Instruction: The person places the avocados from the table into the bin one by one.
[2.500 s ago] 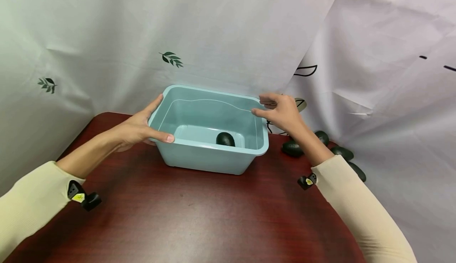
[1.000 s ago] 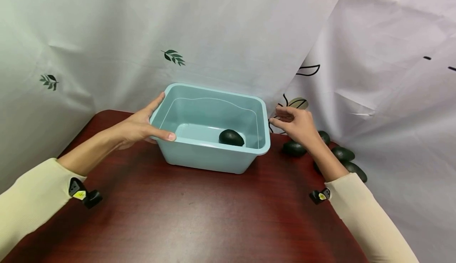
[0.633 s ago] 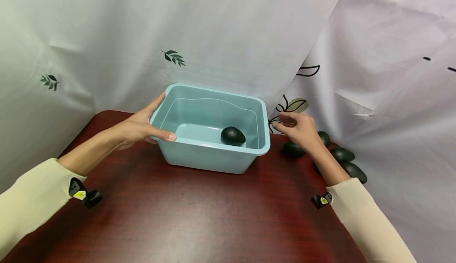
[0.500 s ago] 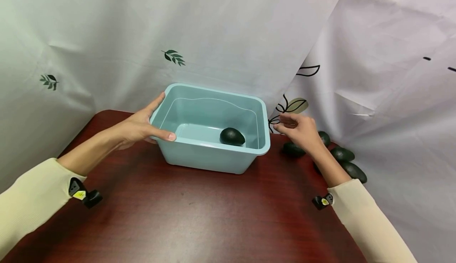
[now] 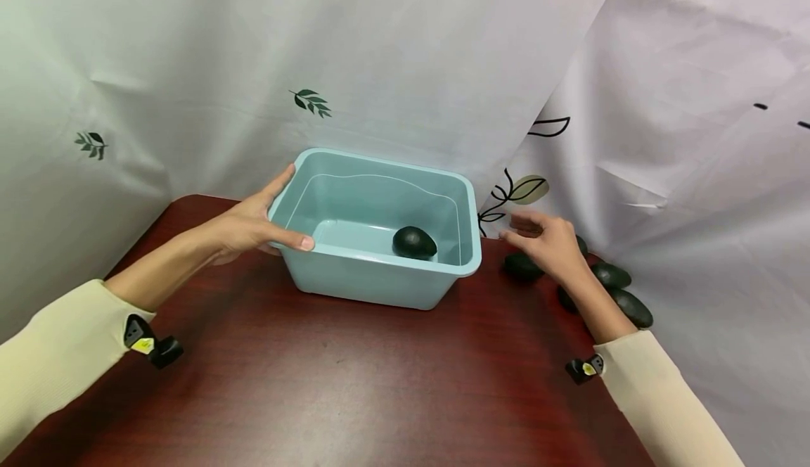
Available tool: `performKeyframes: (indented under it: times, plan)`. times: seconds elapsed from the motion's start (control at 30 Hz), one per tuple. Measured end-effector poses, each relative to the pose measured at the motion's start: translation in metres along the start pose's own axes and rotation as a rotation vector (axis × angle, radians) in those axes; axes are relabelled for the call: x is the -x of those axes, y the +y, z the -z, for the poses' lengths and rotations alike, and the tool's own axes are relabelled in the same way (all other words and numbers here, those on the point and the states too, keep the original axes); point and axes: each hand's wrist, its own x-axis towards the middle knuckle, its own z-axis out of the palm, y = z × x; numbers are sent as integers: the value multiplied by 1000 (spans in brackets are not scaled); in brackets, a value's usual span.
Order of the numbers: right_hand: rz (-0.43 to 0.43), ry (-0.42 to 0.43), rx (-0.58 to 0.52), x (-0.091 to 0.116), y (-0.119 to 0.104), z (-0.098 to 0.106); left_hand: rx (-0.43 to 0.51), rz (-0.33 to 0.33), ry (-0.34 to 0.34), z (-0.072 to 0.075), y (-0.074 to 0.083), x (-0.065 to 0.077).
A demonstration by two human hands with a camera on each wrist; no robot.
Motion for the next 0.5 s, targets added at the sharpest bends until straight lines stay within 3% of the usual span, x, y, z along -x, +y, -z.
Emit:
performKeyframes:
  times: [0.5]
  plan:
    - [-61,4,2,9,22,8,2,3,-3,1,0,0]
